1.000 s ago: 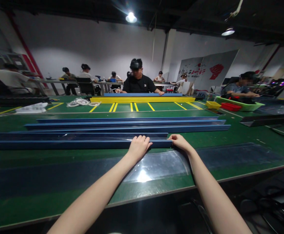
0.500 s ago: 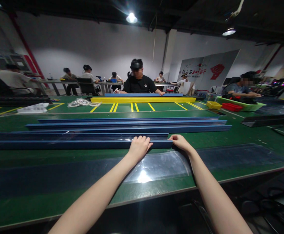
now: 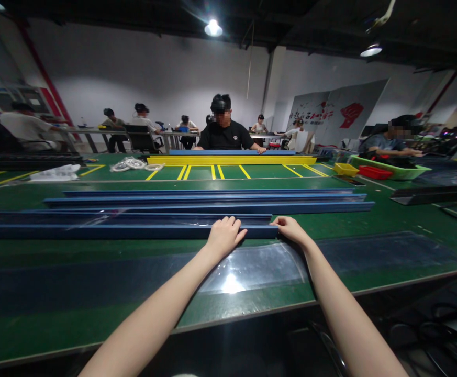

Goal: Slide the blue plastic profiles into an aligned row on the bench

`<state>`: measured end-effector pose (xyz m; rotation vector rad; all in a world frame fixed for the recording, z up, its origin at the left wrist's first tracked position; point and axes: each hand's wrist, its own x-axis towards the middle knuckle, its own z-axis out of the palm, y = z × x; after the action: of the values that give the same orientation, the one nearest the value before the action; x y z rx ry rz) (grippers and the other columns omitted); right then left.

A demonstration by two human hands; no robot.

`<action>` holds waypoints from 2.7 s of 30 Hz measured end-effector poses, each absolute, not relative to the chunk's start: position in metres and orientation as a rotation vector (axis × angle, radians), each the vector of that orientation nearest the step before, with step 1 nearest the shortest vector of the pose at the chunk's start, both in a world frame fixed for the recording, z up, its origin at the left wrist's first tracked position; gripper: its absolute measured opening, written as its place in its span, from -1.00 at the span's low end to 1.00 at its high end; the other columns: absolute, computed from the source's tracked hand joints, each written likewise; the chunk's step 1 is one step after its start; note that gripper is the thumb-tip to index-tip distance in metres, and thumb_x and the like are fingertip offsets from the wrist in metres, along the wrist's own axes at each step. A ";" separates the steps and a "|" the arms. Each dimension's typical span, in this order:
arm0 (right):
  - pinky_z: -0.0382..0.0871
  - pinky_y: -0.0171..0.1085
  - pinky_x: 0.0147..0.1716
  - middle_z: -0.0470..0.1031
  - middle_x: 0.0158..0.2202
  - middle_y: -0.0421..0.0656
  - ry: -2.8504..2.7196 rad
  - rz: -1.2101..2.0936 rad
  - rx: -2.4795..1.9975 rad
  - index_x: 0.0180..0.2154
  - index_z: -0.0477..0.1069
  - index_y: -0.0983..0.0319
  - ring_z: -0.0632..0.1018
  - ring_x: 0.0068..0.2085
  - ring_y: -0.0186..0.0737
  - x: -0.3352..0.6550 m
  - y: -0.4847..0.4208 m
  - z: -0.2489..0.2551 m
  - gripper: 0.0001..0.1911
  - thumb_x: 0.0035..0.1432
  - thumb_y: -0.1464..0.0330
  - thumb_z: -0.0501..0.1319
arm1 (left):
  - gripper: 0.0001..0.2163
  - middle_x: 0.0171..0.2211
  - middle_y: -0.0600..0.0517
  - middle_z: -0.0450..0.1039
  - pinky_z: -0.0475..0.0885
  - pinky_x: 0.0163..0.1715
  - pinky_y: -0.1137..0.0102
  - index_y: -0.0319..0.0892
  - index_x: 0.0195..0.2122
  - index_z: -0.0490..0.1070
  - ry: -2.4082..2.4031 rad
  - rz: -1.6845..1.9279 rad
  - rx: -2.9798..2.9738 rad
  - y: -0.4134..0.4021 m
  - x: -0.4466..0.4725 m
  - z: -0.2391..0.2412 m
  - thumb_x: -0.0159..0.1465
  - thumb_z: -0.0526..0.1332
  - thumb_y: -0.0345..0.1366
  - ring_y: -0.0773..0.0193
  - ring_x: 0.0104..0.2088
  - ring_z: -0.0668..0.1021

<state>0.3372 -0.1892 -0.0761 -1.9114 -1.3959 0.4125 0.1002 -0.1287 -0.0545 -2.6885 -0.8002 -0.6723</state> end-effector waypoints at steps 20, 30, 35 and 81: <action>0.21 -0.39 -0.55 0.37 -0.62 -0.21 -1.373 0.483 -1.898 -0.56 0.31 0.27 0.38 -0.57 -0.37 0.335 -0.191 -0.075 -0.76 -0.13 0.21 0.10 | -0.77 -0.40 0.05 0.40 0.24 -0.37 0.44 -0.19 -0.39 0.29 -0.867 -0.826 -2.824 -0.124 0.099 -0.051 0.16 0.11 -0.10 0.30 -0.34 0.44; 0.20 -0.40 -0.53 0.37 -0.61 -0.21 -1.390 0.454 -1.911 -0.58 0.32 0.26 0.37 -0.54 -0.37 0.335 -0.190 -0.073 -0.76 -0.15 0.20 0.10 | -0.72 -0.43 0.07 0.43 0.22 -0.43 0.46 -0.18 -0.43 0.30 -0.954 -0.764 -2.876 -0.122 0.099 -0.046 0.14 0.11 -0.04 0.30 -0.38 0.46; 0.21 -0.39 -0.51 0.38 -0.60 -0.20 -1.391 0.449 -1.907 -0.57 0.33 0.27 0.38 -0.52 -0.35 0.335 -0.191 -0.073 -0.76 -0.15 0.20 0.11 | -0.72 -0.41 0.02 0.42 0.20 -0.42 0.42 -0.19 -0.36 0.29 -0.826 -0.710 -2.767 -0.122 0.099 -0.052 0.21 0.02 -0.06 0.26 -0.35 0.45; 0.09 -0.41 -0.53 0.39 -0.64 -0.19 -1.222 -0.238 -1.927 -0.55 0.38 0.25 0.36 -0.57 -0.37 0.312 -0.194 -0.051 -0.61 0.08 0.19 -0.07 | -0.72 -0.42 0.03 0.42 0.14 -0.29 0.34 -0.20 -0.40 0.29 -0.779 -0.855 -2.695 -0.124 0.100 -0.059 0.21 0.02 -0.07 0.26 -0.37 0.42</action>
<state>0.3125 -0.1944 -0.0509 -1.9273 -1.2217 -0.2383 0.0999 -0.1241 -0.0592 -2.6946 -0.7791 -0.8547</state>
